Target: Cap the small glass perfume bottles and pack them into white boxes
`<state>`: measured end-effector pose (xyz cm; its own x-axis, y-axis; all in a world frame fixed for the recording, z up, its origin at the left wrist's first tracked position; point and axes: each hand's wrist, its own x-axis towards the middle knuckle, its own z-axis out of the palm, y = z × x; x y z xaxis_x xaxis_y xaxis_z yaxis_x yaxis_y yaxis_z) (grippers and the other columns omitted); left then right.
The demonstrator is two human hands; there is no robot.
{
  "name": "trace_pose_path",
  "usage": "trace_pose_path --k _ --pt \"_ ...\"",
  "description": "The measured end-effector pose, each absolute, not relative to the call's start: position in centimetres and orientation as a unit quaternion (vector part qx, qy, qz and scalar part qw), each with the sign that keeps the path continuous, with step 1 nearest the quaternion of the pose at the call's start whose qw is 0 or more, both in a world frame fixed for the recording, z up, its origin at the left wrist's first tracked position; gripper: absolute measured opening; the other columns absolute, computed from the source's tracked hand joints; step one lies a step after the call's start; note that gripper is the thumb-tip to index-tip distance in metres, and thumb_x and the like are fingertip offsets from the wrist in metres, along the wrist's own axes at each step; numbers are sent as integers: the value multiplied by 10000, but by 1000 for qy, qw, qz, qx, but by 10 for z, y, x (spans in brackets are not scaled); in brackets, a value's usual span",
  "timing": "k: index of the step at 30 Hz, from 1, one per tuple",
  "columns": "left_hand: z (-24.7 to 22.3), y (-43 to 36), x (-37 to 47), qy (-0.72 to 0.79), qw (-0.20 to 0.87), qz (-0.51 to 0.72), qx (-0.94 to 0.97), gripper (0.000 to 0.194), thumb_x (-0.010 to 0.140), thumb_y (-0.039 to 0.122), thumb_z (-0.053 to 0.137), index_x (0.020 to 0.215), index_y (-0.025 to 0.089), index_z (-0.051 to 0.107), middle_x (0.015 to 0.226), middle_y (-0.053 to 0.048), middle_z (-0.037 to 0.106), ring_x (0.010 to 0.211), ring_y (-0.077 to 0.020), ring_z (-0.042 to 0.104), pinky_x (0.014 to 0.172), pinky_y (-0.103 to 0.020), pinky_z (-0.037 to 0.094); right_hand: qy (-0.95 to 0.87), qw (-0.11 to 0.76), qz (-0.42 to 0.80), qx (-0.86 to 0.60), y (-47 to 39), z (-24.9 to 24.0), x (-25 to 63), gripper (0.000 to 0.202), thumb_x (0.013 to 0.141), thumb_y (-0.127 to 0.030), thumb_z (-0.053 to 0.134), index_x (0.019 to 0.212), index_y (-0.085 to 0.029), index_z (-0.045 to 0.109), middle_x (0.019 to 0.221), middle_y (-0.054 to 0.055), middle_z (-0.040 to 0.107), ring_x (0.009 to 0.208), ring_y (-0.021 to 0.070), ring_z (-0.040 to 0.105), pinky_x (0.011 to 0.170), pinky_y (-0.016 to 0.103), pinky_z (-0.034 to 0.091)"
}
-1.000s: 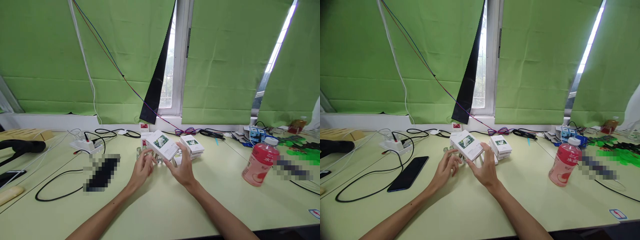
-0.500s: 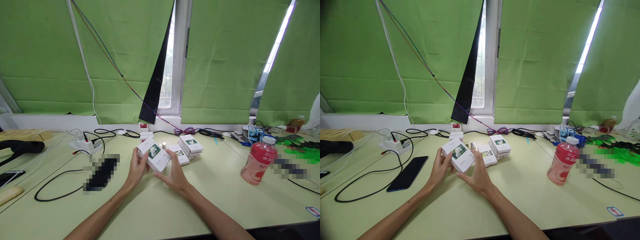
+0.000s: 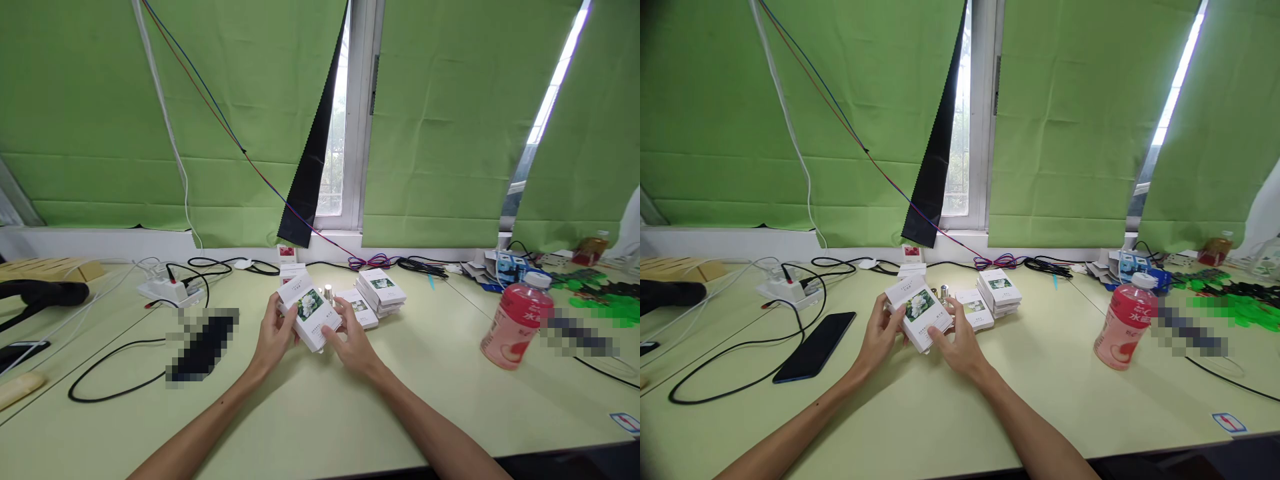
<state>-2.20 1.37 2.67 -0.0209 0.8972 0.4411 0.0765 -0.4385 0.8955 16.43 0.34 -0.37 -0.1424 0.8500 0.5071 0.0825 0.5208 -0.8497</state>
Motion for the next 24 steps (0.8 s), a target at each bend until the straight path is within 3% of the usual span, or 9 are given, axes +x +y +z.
trace_pose_path --k 4,7,11,16,19,24 --pt "26 15 -25 390 342 596 613 469 908 517 604 1281 272 458 911 -3 635 590 -132 623 418 -215 504 -641 539 438 -328 6 -4 164 493 925 -460 609 1312 -232 405 1147 100 696 834 203 730 736 372 600" --pt "28 14 -27 391 335 586 625 447 921 524 587 1260 252 486 883 -7 637 585 -134 608 437 -227 511 -620 525 480 -330 7 -3 165 484 889 -487 651 1241 -225 446 1068 81 711 618 153 679 596 329 572" --pt "32 11 -26 397 308 575 646 407 920 545 574 1151 211 556 864 -13 603 604 -131 595 476 -233 521 -619 513 496 -327 7 -1 168 491 840 -504 713 1187 -214 522 987 57 715 539 126 623 519 293 529" --pt "33 13 -26 394 279 578 657 373 926 528 569 1122 213 607 1020 -34 544 707 -129 615 493 -205 525 -620 478 526 -332 9 0 172 554 788 -499 779 1199 -191 570 992 61 728 566 111 610 537 266 512" --pt "33 15 -27 387 266 581 664 364 932 513 568 1141 223 633 1139 -52 508 833 -150 647 591 -218 576 -631 448 537 -336 7 1 172 570 768 -479 807 1206 -187 590 996 67 748 626 130 643 577 266 524" --pt "31 18 -30 388 259 570 677 345 934 505 574 1138 243 670 1226 -61 482 897 -165 670 664 -246 594 -644 436 538 -326 4 2 173 547 761 -470 821 1191 -197 621 1129 97 750 959 239 723 829 363 577"
